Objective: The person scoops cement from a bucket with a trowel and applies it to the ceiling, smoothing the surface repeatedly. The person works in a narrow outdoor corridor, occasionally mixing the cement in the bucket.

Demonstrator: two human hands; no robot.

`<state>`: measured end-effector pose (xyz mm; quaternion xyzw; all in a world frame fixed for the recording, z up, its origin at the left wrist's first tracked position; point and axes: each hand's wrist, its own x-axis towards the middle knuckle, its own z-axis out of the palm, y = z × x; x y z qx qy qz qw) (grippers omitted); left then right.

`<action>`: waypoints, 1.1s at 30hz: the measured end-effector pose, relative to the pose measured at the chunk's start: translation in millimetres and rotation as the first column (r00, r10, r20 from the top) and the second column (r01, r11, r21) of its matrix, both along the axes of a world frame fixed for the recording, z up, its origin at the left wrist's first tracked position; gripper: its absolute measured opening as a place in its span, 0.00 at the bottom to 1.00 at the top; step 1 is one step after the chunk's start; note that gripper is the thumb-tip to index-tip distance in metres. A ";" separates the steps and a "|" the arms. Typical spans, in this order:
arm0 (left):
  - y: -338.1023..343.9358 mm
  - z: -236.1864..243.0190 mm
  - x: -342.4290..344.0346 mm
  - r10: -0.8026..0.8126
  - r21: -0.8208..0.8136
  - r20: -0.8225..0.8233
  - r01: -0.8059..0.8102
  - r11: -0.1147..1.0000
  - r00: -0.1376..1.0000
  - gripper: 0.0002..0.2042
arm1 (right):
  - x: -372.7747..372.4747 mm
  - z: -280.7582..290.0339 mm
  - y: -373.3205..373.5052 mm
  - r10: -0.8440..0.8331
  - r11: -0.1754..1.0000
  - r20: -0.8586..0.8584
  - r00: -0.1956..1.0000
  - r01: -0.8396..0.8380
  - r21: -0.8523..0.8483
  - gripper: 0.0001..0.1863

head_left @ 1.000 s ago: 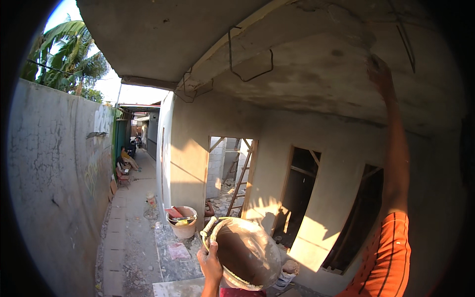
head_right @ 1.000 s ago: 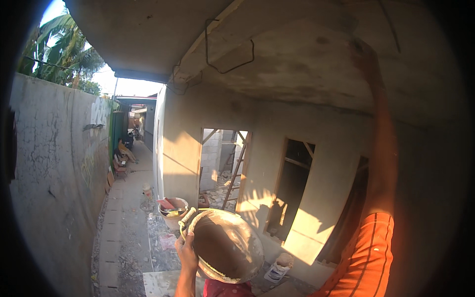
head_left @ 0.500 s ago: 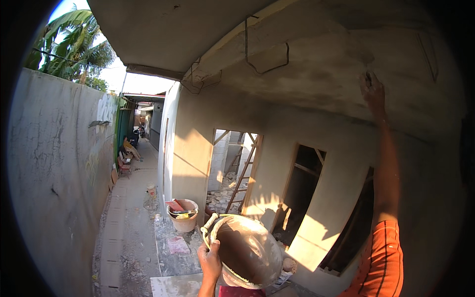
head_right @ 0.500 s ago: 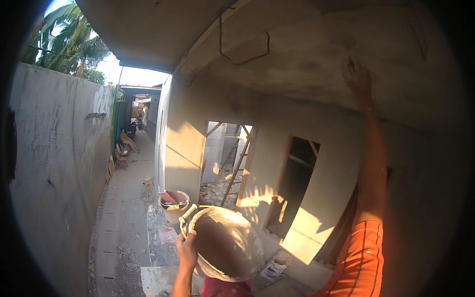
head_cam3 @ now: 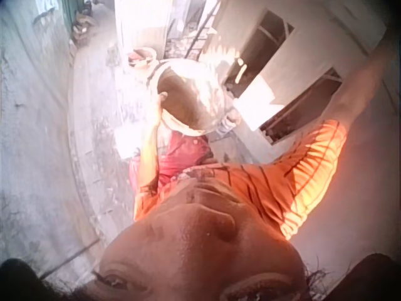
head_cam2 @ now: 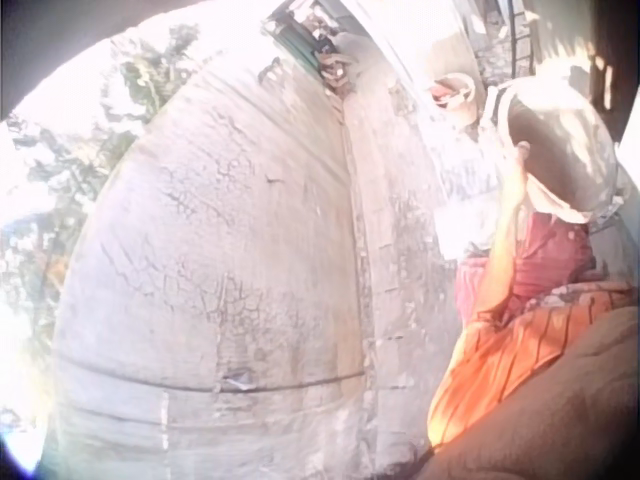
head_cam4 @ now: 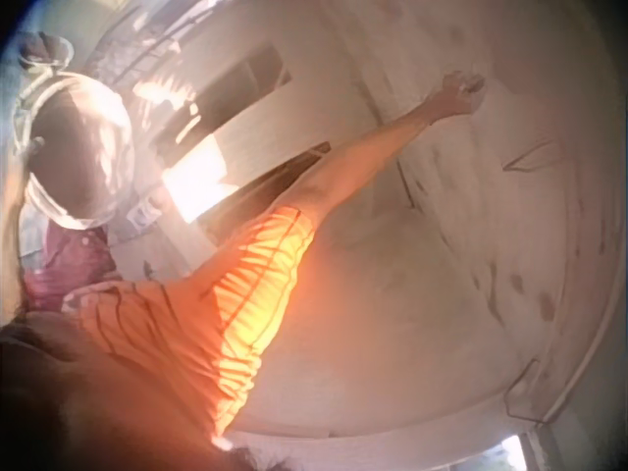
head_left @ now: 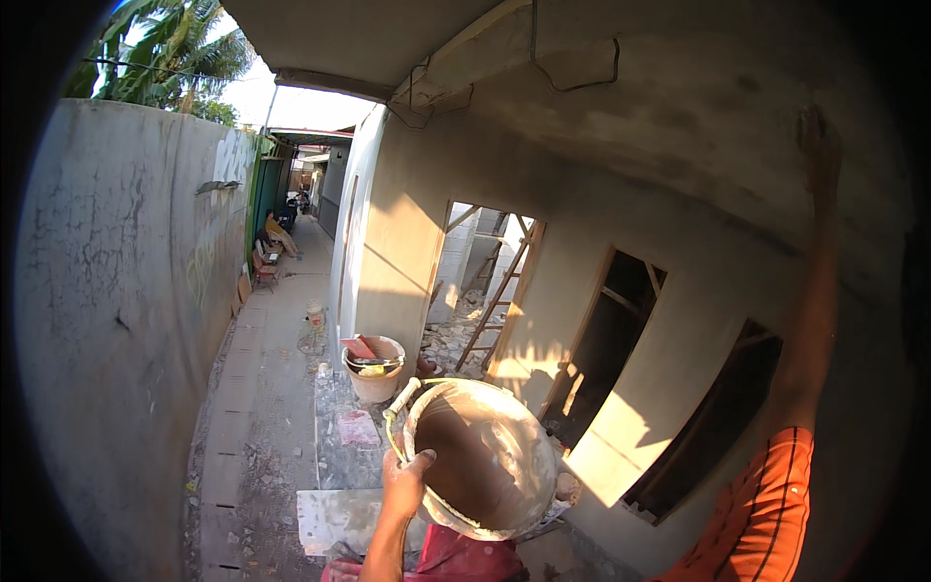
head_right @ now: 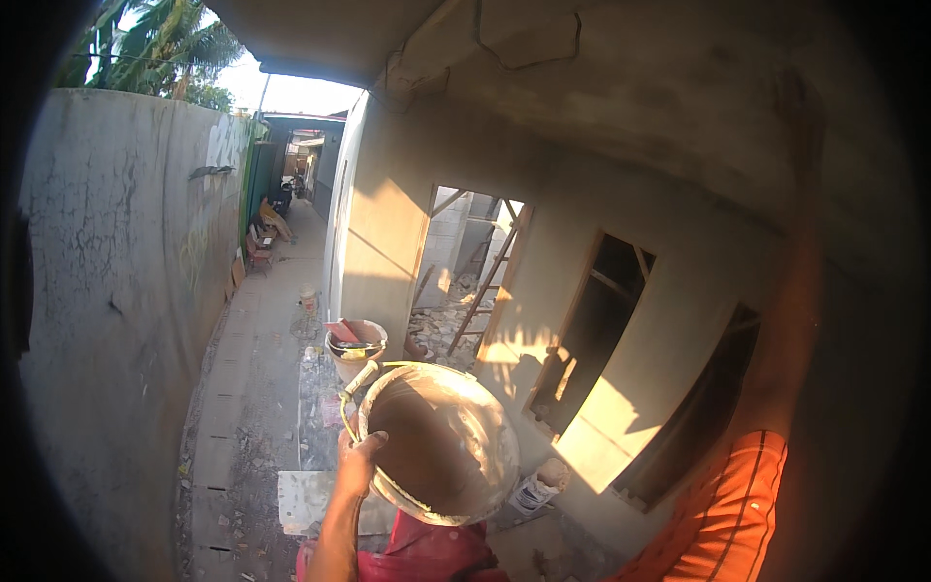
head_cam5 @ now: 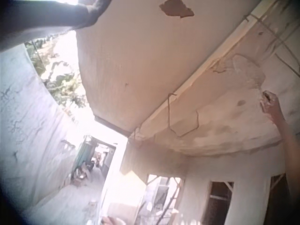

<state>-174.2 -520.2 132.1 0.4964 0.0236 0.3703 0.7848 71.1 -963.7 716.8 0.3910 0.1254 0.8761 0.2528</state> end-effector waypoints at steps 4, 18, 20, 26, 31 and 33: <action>21.4 -20.4 -3.9 0.019 -0.216 0.028 -0.013 0.976 0.999 0.25 | 25.3 -44.6 -54.3 -0.329 0.934 0.277 0.903 0.267 0.239 0.28; 80.2 -75.7 -90.9 0.426 -0.480 -0.229 -0.482 0.733 0.875 0.34 | -19.8 -520.4 289.2 -0.202 0.719 -0.375 -0.905 -0.397 0.571 0.17; 88.5 -91.8 -122.1 0.497 -0.385 -0.312 -0.586 0.713 0.810 0.35 | -58.3 -567.4 327.0 -0.431 0.636 -0.360 -0.828 -0.561 0.529 0.21; 88.2 -132.2 -216.5 0.545 -0.232 -0.481 -0.699 0.676 0.687 0.35 | -139.7 -668.5 397.4 -0.716 0.464 -0.108 -0.690 -0.586 0.665 0.25; 56.3 -116.7 -207.2 0.690 -0.193 -0.507 -0.848 0.493 0.517 0.35 | -106.0 -684.9 397.5 -0.519 0.561 0.147 -0.842 -0.206 0.802 0.21; 59.1 -134.2 -208.3 0.681 -0.210 -0.587 -0.894 0.395 0.439 0.24 | -68.3 -705.2 394.0 -0.300 0.639 0.114 -0.947 -0.111 0.761 0.17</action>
